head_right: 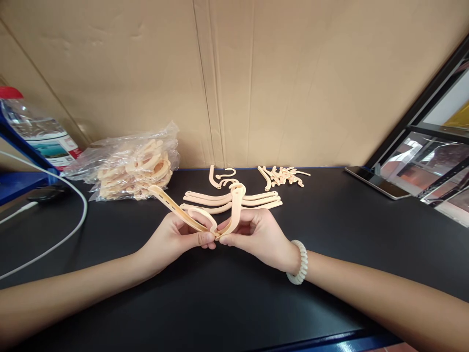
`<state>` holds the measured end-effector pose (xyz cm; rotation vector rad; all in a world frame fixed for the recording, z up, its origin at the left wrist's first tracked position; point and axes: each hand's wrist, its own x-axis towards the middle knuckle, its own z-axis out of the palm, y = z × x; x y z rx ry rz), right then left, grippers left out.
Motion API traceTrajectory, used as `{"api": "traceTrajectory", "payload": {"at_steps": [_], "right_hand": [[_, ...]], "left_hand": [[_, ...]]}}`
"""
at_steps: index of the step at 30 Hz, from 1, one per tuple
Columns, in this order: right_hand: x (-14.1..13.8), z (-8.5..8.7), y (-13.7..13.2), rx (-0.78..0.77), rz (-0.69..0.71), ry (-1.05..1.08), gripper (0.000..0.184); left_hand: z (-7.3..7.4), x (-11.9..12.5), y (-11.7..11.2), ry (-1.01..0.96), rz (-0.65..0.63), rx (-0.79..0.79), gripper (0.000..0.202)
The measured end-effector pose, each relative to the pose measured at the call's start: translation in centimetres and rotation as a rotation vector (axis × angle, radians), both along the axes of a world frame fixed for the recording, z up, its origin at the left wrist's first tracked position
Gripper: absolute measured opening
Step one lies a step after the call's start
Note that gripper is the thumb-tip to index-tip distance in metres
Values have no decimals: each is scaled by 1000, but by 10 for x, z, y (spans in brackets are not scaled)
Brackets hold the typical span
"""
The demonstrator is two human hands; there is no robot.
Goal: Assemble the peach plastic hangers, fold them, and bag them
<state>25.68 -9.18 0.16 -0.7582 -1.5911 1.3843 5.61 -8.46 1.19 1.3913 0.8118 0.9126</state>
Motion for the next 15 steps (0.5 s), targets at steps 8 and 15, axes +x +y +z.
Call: {"api": "traceTrajectory", "payload": {"at_steps": [8, 15], "right_hand": [[-3, 2, 0, -13, -17, -10, 13], [-2, 2, 3, -18, -65, -41, 17]], "left_hand": [[2, 1, -1, 31, 15, -31, 21], [2, 1, 0, 33, 50, -25, 25]]}}
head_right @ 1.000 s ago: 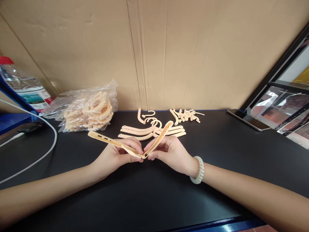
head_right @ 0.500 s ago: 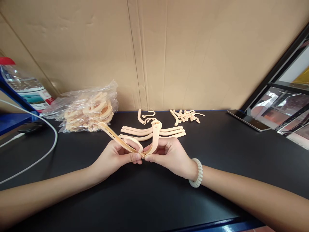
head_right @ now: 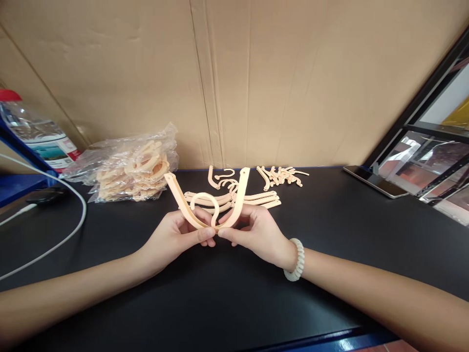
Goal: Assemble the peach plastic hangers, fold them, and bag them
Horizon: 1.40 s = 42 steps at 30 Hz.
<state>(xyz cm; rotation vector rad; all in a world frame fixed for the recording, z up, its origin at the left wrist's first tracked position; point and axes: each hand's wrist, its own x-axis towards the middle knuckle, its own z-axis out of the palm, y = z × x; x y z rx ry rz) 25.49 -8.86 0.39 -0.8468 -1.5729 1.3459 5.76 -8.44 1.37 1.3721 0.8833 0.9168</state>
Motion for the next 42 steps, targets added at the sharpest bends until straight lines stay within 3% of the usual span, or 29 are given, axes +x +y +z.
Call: {"api": "traceTrajectory", "payload": {"at_steps": [7, 15, 21, 27, 31, 35, 39, 42], "right_hand": [[39, 19, 27, -136, 101, 49, 15], [89, 36, 53, 148, 173, -428, 14], [97, 36, 57, 437, 111, -707, 11], [99, 36, 60, 504, 158, -872, 11], [99, 35, 59, 504, 188, -927, 11], [97, 34, 59, 504, 208, -958, 12], [94, 34, 56, 533, 195, -989, 11], [91, 33, 53, 553, 190, -1017, 11]], "left_hand": [[-2, -2, -1, -33, 160, 35, 26], [-5, -4, 2, -101, 371, 142, 24], [-12, -10, 11, -71, 469, 223, 30], [-15, -18, 25, 30, 548, 353, 34], [-16, -24, 32, 179, 550, 410, 19], [-12, -24, 29, 523, 530, 634, 14], [-7, -19, 15, 722, 402, 904, 15], [-7, -16, 6, 790, 234, 1068, 6]]}}
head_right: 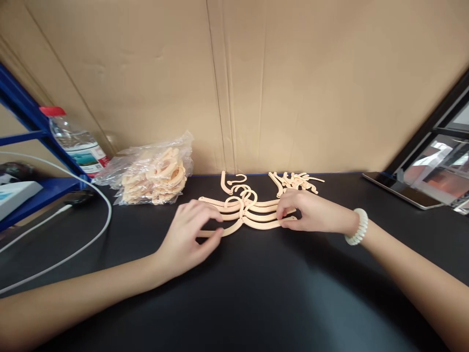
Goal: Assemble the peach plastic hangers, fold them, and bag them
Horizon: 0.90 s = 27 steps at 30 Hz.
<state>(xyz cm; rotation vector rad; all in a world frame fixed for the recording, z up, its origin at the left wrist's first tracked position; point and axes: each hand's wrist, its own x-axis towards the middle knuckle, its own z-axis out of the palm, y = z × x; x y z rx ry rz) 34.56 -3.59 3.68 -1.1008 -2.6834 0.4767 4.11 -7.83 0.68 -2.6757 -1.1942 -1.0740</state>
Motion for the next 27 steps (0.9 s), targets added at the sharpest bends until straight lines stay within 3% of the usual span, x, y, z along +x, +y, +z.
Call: {"api": "traceTrajectory", "payload": {"at_steps": [4, 9, 18, 27], "right_hand": [[-2, -4, -3, 0, 12, -8, 16], [-2, -8, -2, 10, 5, 3, 15], [-3, -9, 0, 100, -11, -23, 20], [-1, -11, 2, 223, -12, -48, 28]], "left_hand": [[-5, -1, -4, 191, -97, 77, 12], [-11, -4, -1, 175, -73, 69, 29], [-10, -4, -2, 249, 21, 60, 17], [-6, -2, -4, 289, 45, 1, 21]]}}
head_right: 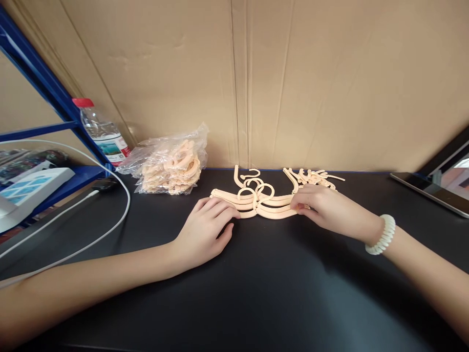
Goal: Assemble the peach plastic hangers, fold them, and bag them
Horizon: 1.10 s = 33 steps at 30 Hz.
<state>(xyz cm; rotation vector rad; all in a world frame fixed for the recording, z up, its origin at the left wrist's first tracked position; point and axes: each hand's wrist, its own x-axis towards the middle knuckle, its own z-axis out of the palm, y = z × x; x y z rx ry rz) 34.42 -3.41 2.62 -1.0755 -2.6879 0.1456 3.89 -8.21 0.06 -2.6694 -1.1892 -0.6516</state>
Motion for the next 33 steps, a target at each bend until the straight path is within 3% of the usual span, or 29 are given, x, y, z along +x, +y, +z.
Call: {"api": "traceTrajectory", "payload": {"at_steps": [11, 15, 18, 21, 23, 26, 28, 33], "right_hand": [[1, 9, -2, 99, -54, 25, 27], [-5, 14, 6, 117, -78, 26, 25], [-16, 20, 24, 86, -104, 24, 21], [-30, 27, 52, 44, -128, -13, 16], [-41, 31, 72, 26, -114, -39, 17], [-58, 35, 100, 28, -73, -98, 21], [-70, 35, 115, 43, -46, -143, 24], [-95, 32, 134, 57, -35, -253, 18]], "left_hand": [[-1, 0, 2, -61, -23, -15, 22], [11, 2, 11, -130, -34, -29, 23], [28, 5, 29, -221, -39, -69, 22], [43, 7, 55, -158, 159, -289, 26], [48, 9, 74, -122, 223, -365, 25], [50, 14, 101, -107, 302, -427, 19], [50, 18, 116, -91, 345, -455, 26], [46, 31, 138, -8, 444, -485, 31]]}}
